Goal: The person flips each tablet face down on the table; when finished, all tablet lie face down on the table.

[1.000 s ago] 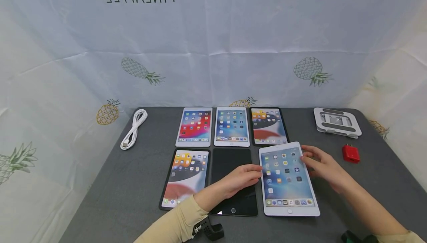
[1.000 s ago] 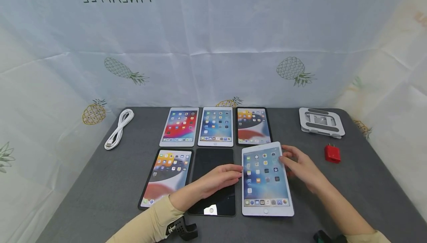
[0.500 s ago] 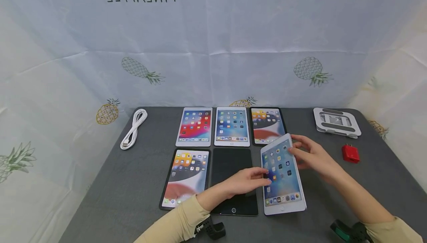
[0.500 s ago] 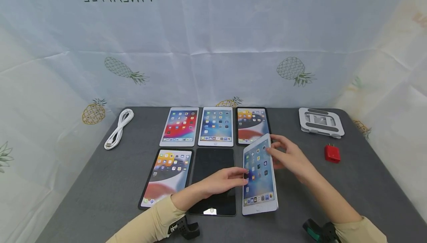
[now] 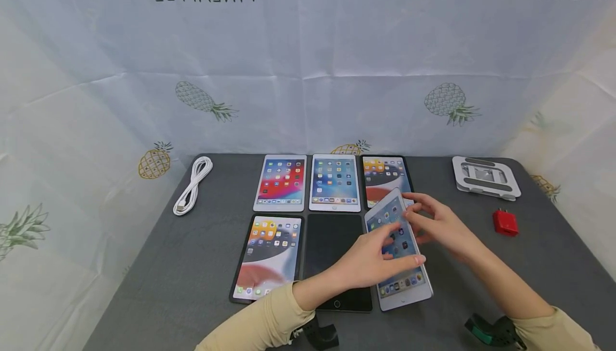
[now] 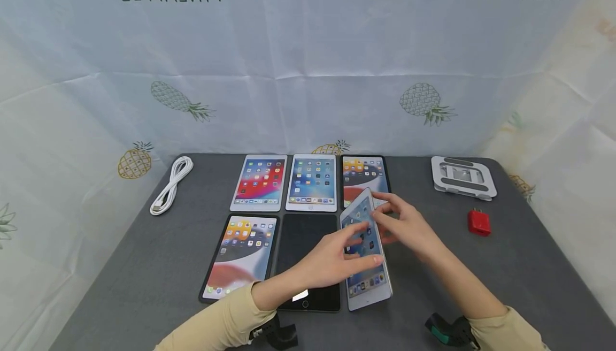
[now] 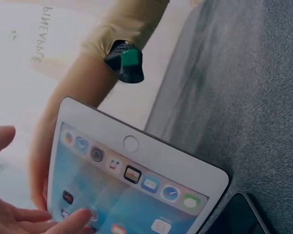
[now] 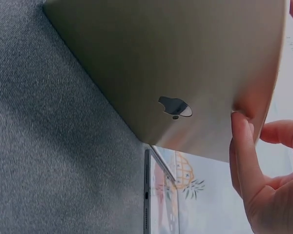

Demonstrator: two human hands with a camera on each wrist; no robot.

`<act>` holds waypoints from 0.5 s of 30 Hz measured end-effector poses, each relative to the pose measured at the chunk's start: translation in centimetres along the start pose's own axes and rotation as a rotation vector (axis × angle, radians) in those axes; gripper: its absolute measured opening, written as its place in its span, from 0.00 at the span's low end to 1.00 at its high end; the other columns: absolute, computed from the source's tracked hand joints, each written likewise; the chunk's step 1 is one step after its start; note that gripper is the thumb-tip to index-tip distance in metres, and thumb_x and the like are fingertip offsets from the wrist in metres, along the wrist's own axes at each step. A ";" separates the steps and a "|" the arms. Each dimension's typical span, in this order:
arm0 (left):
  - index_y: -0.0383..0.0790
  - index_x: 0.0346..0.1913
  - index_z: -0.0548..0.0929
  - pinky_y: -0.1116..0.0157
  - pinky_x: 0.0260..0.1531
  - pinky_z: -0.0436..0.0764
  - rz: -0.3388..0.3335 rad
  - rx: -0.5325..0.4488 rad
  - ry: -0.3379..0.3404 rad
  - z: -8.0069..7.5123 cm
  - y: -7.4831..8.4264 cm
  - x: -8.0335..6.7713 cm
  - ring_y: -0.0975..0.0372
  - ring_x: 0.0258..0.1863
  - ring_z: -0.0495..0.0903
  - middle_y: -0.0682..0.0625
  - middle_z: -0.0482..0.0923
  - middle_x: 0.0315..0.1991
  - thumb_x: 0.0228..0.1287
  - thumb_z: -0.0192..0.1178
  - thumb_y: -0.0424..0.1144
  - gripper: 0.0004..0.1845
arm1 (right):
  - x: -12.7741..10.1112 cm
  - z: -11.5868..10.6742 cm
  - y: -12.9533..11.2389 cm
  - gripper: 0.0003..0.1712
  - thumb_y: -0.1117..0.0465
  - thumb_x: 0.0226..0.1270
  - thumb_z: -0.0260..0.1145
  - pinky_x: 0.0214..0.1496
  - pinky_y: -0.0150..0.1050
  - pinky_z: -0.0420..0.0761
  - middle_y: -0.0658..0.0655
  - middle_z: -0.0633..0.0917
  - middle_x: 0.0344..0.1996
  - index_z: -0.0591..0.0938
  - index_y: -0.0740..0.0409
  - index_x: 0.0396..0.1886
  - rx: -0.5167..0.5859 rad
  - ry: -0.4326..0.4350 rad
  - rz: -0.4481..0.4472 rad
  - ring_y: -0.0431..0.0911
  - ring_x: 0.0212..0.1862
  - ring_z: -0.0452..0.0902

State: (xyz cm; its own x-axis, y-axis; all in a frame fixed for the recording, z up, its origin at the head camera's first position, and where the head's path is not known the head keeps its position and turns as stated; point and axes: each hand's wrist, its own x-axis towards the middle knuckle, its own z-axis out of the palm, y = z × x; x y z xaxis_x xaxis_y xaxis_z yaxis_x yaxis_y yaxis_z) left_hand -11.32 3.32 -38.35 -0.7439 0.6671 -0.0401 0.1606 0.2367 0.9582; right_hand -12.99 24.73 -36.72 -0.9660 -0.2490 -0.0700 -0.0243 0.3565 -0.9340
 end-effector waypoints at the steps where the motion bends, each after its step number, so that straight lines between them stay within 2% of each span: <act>1: 0.46 0.74 0.61 0.71 0.48 0.78 0.006 0.026 0.008 0.0 0.0 -0.1 0.65 0.62 0.71 0.58 0.61 0.71 0.65 0.61 0.55 0.38 | 0.0 0.1 0.0 0.33 0.59 0.75 0.57 0.36 0.44 0.85 0.67 0.74 0.46 0.58 0.66 0.73 0.004 -0.002 0.003 0.47 0.36 0.82; 5: 0.48 0.74 0.60 0.68 0.51 0.77 0.035 0.140 0.051 0.1 -0.1 -0.4 0.65 0.61 0.70 0.57 0.62 0.70 0.64 0.60 0.59 0.40 | 0.2 0.5 -0.2 0.34 0.58 0.75 0.57 0.35 0.45 0.85 0.68 0.74 0.47 0.58 0.66 0.73 0.022 -0.021 -0.004 0.47 0.36 0.82; 7: 0.49 0.75 0.58 0.65 0.53 0.75 0.038 0.166 0.066 0.1 -0.3 -0.5 0.64 0.62 0.68 0.57 0.61 0.70 0.64 0.59 0.60 0.42 | 0.4 0.7 -0.3 0.34 0.58 0.75 0.57 0.35 0.45 0.85 0.69 0.74 0.48 0.57 0.66 0.73 0.027 -0.029 -0.004 0.47 0.36 0.81; 12: 0.49 0.77 0.51 0.61 0.58 0.73 0.024 0.133 0.088 0.2 -0.7 -0.7 0.62 0.66 0.63 0.56 0.54 0.74 0.62 0.61 0.60 0.47 | 0.8 1.4 -0.2 0.34 0.58 0.75 0.57 0.37 0.47 0.85 0.69 0.73 0.49 0.58 0.64 0.74 0.039 -0.041 0.001 0.49 0.37 0.80; 15: 0.51 0.78 0.50 0.61 0.58 0.73 0.018 0.115 0.097 0.1 -0.9 -0.9 0.62 0.66 0.63 0.56 0.52 0.74 0.61 0.61 0.60 0.47 | 1.2 1.8 -0.3 0.34 0.57 0.75 0.58 0.41 0.49 0.84 0.68 0.73 0.49 0.59 0.64 0.74 0.030 -0.035 -0.004 0.50 0.40 0.79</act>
State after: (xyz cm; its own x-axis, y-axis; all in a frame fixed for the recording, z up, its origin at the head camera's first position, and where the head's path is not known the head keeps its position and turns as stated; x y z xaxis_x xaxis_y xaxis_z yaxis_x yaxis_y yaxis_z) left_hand -10.70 2.58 -39.26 -0.7986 0.6018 0.0097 0.2435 0.3083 0.9196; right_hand -13.68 22.75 -37.16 -0.9564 -0.2816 -0.0778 -0.0198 0.3283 -0.9444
